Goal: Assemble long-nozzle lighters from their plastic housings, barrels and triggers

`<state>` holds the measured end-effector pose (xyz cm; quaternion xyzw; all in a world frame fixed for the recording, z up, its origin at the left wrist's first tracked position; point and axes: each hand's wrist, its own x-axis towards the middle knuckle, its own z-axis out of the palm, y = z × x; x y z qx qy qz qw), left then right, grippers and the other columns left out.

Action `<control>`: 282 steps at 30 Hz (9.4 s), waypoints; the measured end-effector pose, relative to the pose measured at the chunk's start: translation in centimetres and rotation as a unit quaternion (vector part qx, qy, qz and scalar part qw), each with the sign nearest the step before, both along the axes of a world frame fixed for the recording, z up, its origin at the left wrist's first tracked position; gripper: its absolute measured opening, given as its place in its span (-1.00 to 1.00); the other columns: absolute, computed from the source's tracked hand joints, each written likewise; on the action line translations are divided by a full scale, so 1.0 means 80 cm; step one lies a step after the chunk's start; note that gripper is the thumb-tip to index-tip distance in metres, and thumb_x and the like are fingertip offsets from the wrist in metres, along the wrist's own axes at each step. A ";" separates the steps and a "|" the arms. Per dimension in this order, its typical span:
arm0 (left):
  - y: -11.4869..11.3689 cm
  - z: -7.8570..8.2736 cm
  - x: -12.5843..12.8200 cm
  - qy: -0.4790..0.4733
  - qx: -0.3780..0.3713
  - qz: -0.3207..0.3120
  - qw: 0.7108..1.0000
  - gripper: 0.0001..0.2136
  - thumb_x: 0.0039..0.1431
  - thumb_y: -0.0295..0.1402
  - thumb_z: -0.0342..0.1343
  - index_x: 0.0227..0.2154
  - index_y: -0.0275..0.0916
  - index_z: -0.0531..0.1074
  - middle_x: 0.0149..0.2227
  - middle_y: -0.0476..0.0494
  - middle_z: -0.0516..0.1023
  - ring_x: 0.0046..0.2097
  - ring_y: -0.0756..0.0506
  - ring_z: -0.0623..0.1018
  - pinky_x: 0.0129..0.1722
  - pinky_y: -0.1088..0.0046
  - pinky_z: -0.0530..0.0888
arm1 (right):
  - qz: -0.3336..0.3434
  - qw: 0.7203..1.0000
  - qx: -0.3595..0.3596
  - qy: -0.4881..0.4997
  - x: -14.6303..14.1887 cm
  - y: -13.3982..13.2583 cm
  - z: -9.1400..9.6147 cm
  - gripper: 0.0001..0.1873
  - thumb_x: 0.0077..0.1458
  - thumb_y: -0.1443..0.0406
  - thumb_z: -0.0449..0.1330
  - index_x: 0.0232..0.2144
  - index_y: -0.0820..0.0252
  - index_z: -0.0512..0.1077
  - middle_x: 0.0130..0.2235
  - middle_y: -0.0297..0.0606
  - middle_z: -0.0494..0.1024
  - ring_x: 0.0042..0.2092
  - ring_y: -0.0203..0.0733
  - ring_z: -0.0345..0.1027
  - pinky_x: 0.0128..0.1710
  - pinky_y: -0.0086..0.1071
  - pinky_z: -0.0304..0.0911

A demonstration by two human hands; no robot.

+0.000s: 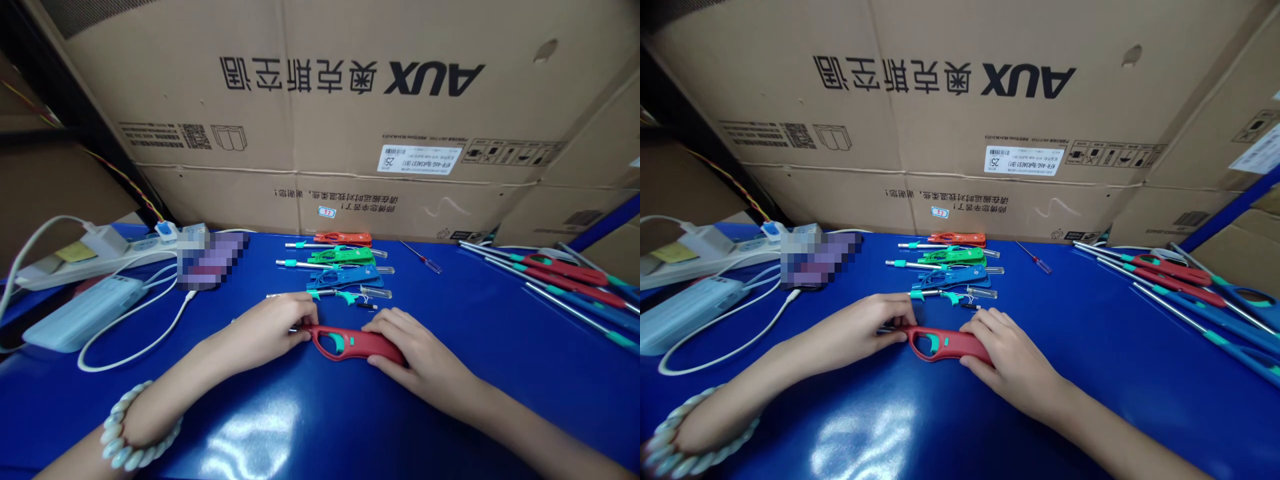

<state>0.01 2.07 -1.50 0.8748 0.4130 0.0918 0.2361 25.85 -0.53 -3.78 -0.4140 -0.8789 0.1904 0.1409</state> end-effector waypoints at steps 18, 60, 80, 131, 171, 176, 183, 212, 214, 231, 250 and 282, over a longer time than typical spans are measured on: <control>0.004 -0.005 0.001 -0.013 -0.001 0.001 1.000 -0.89 0.09 -0.61 0.13 -0.39 -0.28 0.42 -0.32 -0.04 0.48 -0.28 -0.05 0.45 -0.29 0.49 0.33 | -0.005 1.000 -0.015 0.007 0.001 0.000 -0.007 -0.77 0.16 0.30 0.20 -0.11 0.16 0.35 -0.11 -0.21 0.40 -0.08 -0.07 0.23 -0.06 -0.15 0.24; -0.006 0.003 0.012 -0.071 0.003 -0.022 0.997 -0.85 0.20 -0.39 0.14 -0.16 -0.23 0.47 -0.22 -0.09 0.55 -0.17 -0.10 0.50 -0.17 0.38 0.38 | -0.074 0.994 -0.030 0.077 0.003 -0.005 0.009 -0.98 0.19 0.30 0.10 -0.28 0.09 0.32 -0.41 -0.39 0.51 -0.41 -0.20 0.38 -0.43 -0.42 0.15; -0.014 -0.009 0.016 -0.027 0.207 -0.041 0.977 -0.89 0.28 -0.40 -0.01 -0.21 -0.27 0.38 -0.30 -0.13 0.52 -0.27 -0.11 0.48 -0.20 0.30 0.33 | -0.064 0.986 0.142 0.058 0.008 -0.003 -0.003 -0.93 0.22 0.31 0.07 -0.26 0.13 0.35 -0.34 -0.27 0.56 -0.37 -0.17 0.41 -0.36 -0.34 0.26; -0.044 0.000 0.025 -0.067 0.496 -0.033 0.865 -0.77 0.18 -0.45 0.17 -0.10 -0.36 0.44 -0.19 -0.17 0.57 -0.20 -0.16 0.47 -0.16 0.27 0.35 | -0.025 0.916 0.382 0.122 0.006 -0.018 0.012 -0.84 0.16 0.45 0.13 -0.20 0.19 0.38 -0.32 -0.22 0.63 -0.36 -0.21 0.49 -0.32 -0.33 0.32; -0.014 -0.015 0.023 -0.170 0.117 0.074 0.976 -0.81 0.34 -0.41 -0.09 -0.19 -0.23 0.43 -0.21 -0.11 0.47 -0.14 -0.09 0.44 -0.12 0.34 0.37 | -0.008 0.997 -0.015 0.074 0.006 0.000 0.011 -0.85 0.15 0.26 0.20 -0.19 0.12 0.46 -0.21 -0.23 0.47 -0.14 -0.11 0.29 -0.13 -0.23 0.24; -0.015 0.001 0.016 -0.204 0.158 0.134 0.957 -0.85 0.32 -0.42 -0.12 -0.30 -0.25 0.35 -0.30 -0.07 0.45 -0.23 -0.07 0.42 -0.20 0.38 0.35 | -0.047 0.992 -0.043 0.108 0.010 0.012 0.010 -0.88 0.17 0.26 0.17 -0.28 0.15 0.48 -0.28 -0.25 0.48 -0.21 -0.16 0.32 -0.18 -0.28 0.21; -0.023 -0.012 0.028 -0.070 0.121 0.034 0.990 -0.92 0.17 -0.48 0.03 -0.35 -0.21 0.41 -0.29 -0.05 0.45 -0.21 -0.12 0.41 -0.12 0.25 0.32 | -0.137 0.973 -0.104 0.152 0.010 0.018 0.012 -0.78 0.16 0.18 0.09 -0.35 0.20 0.44 -0.42 -0.33 0.37 -0.42 -0.26 0.23 -0.43 -0.40 0.14; -0.025 -0.032 0.039 0.016 0.139 0.008 0.990 -0.86 0.22 -0.55 -0.08 -0.39 -0.27 0.35 -0.32 -0.12 0.38 -0.31 -0.10 0.33 -0.34 0.38 0.28 | -0.092 0.940 -0.230 0.234 -0.002 -0.004 0.019 -0.71 0.26 0.11 -0.03 -0.25 0.14 0.39 -0.31 -0.28 0.48 -0.28 -0.19 0.35 -0.25 -0.35 0.31; -0.025 -0.032 0.039 0.022 0.137 0.011 0.990 -0.87 0.20 -0.55 -0.05 -0.40 -0.27 0.35 -0.31 -0.13 0.39 -0.30 -0.12 0.35 -0.33 0.36 0.30 | -0.073 0.945 -0.218 0.232 -0.004 -0.008 0.017 -0.73 0.28 0.13 -0.03 -0.18 0.10 0.39 -0.22 -0.27 0.49 -0.19 -0.17 0.36 -0.15 -0.33 0.30; -0.026 -0.042 0.037 -0.028 0.121 0.014 0.992 -0.85 0.20 -0.56 -0.04 -0.27 -0.28 0.40 -0.23 -0.18 0.47 -0.18 -0.17 0.44 -0.16 0.23 0.42 | -0.012 0.974 -0.179 0.140 -0.008 -0.020 0.008 -0.85 0.33 0.24 -0.09 -0.13 0.00 0.25 -0.08 -0.34 0.35 -0.04 -0.20 0.18 -0.01 -0.26 0.15; -0.021 -0.033 0.037 -0.020 0.094 0.037 0.995 -0.88 0.13 -0.60 0.03 -0.41 -0.24 0.32 -0.35 -0.04 0.42 -0.28 -0.11 0.37 -0.28 0.36 0.25 | -0.067 0.902 -0.311 0.291 -0.012 -0.009 0.009 -0.74 0.30 0.12 -0.05 -0.18 0.09 0.35 -0.11 -0.28 0.47 -0.05 -0.15 0.33 0.02 -0.23 0.19; -0.007 -0.001 0.013 -0.032 0.000 0.014 0.999 -0.91 0.17 -0.40 0.16 -0.25 -0.20 0.46 -0.22 -0.06 0.49 -0.12 -0.13 0.45 -0.06 0.28 0.33 | -0.051 0.998 -0.031 -0.004 -0.001 -0.003 0.012 -0.93 0.13 0.31 0.18 -0.28 0.11 0.37 -0.20 -0.29 0.45 -0.15 -0.12 0.28 -0.08 -0.18 0.08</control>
